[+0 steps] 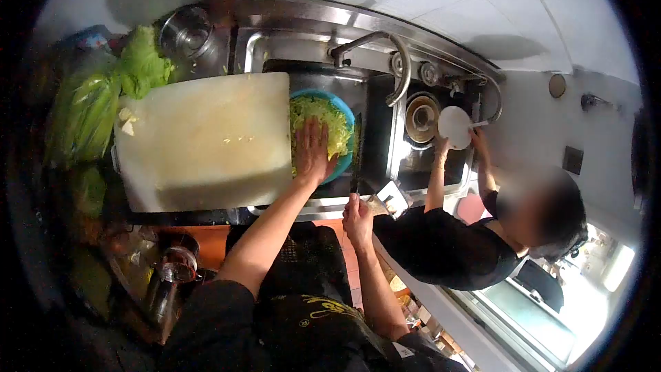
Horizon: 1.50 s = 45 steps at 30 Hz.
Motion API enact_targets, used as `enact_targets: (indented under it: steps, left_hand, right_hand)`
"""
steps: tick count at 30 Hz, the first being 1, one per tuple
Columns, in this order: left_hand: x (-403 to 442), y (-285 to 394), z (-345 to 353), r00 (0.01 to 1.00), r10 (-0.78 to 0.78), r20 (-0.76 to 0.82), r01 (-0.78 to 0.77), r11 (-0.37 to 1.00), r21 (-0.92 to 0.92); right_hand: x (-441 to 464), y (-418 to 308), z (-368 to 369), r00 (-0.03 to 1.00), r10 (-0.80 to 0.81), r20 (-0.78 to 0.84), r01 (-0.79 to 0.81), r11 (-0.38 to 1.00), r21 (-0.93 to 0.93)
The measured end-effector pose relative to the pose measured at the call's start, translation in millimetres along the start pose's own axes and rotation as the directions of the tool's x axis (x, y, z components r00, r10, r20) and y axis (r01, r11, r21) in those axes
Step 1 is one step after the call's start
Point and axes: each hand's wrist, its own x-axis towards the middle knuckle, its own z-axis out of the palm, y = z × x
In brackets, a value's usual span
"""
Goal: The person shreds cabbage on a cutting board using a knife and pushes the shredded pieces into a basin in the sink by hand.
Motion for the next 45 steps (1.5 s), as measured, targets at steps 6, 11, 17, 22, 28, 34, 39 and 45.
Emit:
enact_targets:
  steps: [6, 11, 17, 22, 28, 34, 39, 45]
  left_hand:
    - [30.1, -1.8, 22.5, 0.978, -0.042, 0.203, 0.012, 0.989, 0.145]
    - [7.0, 5.7, -17.4, 0.992, 0.038, 0.119, -0.043, 0.998, 0.039]
    - [-21.2, -17.8, -31.9, 0.936, 0.302, -0.182, -0.349, 0.866, -0.358]
    - [-32.8, 37.0, -71.1, 0.668, 0.736, 0.104, -0.616, 0.626, -0.478]
    - [13.0, 4.9, -36.9, 0.845, 0.48, 0.236, -0.445, 0.875, -0.188]
    - [5.0, 34.1, -61.9, 0.763, 0.623, 0.172, -0.565, 0.773, -0.29]
    - [12.6, 3.4, -31.8, 0.983, 0.129, 0.127, -0.086, 0.95, -0.299]
    - [-28.8, 16.7, -110.1, 0.823, 0.559, 0.097, -0.453, 0.75, -0.482]
  right_hand:
    - [-5.1, -13.8, -17.1, 0.998, 0.062, -0.007, -0.063, 0.992, -0.113]
    - [-11.8, -36.8, -29.2, 0.988, 0.109, 0.11, -0.125, 0.981, 0.146]
    - [-19.5, -68.6, -41.1, 0.815, 0.295, 0.498, -0.559, 0.623, 0.547]
    - [-5.7, -70.6, -57.1, 0.611, 0.268, 0.745, -0.788, 0.292, 0.542]
    - [-6.7, -69.3, -82.7, 0.573, 0.321, 0.754, -0.807, 0.383, 0.45]
    - [-22.5, -74.5, -85.3, 0.529, 0.324, 0.784, -0.827, 0.405, 0.39]
    - [-30.7, -85.2, -77.3, 0.721, 0.438, 0.538, -0.624, 0.747, 0.228]
    - [-37.2, -76.4, -59.2, 0.909, -0.321, 0.265, 0.382, 0.387, -0.839]
